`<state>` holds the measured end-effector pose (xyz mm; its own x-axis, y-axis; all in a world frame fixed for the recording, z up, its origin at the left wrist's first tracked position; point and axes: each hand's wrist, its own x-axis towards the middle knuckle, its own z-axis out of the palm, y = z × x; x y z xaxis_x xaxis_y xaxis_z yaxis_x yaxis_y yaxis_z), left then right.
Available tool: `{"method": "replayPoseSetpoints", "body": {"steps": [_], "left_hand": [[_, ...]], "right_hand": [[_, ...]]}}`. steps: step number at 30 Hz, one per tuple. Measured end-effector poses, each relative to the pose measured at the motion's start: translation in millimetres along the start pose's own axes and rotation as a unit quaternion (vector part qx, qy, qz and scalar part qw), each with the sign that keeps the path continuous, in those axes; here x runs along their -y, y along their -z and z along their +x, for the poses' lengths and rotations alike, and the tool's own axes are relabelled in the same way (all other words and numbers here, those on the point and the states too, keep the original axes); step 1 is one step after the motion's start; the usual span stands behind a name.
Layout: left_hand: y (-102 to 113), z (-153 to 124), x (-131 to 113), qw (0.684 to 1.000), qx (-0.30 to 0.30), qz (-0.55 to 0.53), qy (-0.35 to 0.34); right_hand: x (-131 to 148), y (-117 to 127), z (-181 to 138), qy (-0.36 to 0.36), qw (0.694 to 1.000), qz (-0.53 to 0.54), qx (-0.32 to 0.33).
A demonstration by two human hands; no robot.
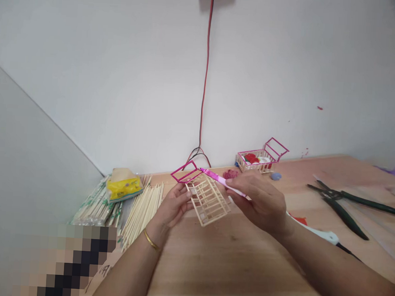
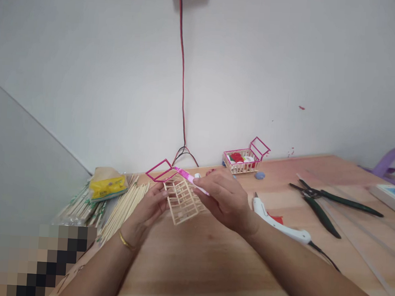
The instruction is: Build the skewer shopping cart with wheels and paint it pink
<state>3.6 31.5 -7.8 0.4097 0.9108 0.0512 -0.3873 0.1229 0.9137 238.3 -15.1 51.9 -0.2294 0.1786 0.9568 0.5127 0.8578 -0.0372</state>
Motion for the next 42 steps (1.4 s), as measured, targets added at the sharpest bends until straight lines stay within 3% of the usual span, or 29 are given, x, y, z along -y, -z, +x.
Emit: {"method": "replayPoseSetpoints", "body": {"steps": [18,42], "left_hand": [[-3.0,-0.3,-0.9,1.000,-0.010,-0.016,0.003],[-3.4,-1.5,-1.2,1.000,-0.010,-0.006,0.006]], "right_hand": [[-9.6,-6.5,-7.9,-0.010,0.999,-0.034,0.014],[-1.0,-3.7,-2.0,-0.024,1.000,-0.009,0.012]]}}
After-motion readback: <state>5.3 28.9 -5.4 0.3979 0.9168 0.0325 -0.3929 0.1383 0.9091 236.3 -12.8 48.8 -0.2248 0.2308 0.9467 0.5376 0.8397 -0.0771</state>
